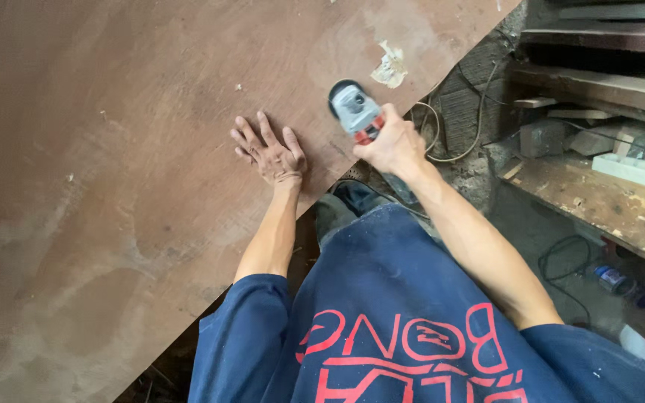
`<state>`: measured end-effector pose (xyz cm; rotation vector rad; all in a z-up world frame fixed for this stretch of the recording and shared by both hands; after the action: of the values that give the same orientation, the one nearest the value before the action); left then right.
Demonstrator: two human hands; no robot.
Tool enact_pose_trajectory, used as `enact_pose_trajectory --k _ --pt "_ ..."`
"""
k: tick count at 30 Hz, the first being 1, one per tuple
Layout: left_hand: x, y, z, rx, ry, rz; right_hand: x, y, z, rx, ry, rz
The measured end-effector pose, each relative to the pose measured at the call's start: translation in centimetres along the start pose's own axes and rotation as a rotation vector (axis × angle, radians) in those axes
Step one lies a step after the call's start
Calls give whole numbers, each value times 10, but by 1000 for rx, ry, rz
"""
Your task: The person uses an angle grinder with a sanding disc to sand a large wooden board. They move the tool across the surface in sweeping motions, then set the tool down and walk toward a stack of lumber.
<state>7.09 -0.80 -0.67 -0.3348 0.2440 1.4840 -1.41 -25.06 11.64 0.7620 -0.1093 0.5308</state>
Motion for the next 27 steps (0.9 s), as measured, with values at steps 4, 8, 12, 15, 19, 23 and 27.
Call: enact_pose_trajectory --k 4,8,12,15,19,23,27 --pt "-7 -1 6 -16 0 -18 -53 -16 29 -187 -105 -33" --pt "-10 -2 8 -27 -8 -19 -94 -40 61 -333 -228 -35" --pt "-10 -2 8 -70 -7 -36 -108 -51 79 -438 -417 -57" --pt "-9 -2 4 -22 -22 -19 -91 -56 79 -403 -342 14" --pt "-7 -1 6 -51 -13 -15 -56 -58 68 -349 -408 75" --pt "-6 0 7 -96 12 -22 -36 -64 65 -349 -441 84" --pt "-7 1 8 -128 18 -24 -34 -71 64 -329 -410 75"
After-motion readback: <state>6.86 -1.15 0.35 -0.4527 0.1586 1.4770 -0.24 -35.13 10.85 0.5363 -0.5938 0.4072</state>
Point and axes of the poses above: each hand's wrist, its own y-axis away from the middle knuckle, its own z-axis out of the back of the hand, x = y × z, the point moved 7 cm from there along -y, towards the middle knuckle, and after that the axes turned 14 degrees about -x, right-handed, at the moved point
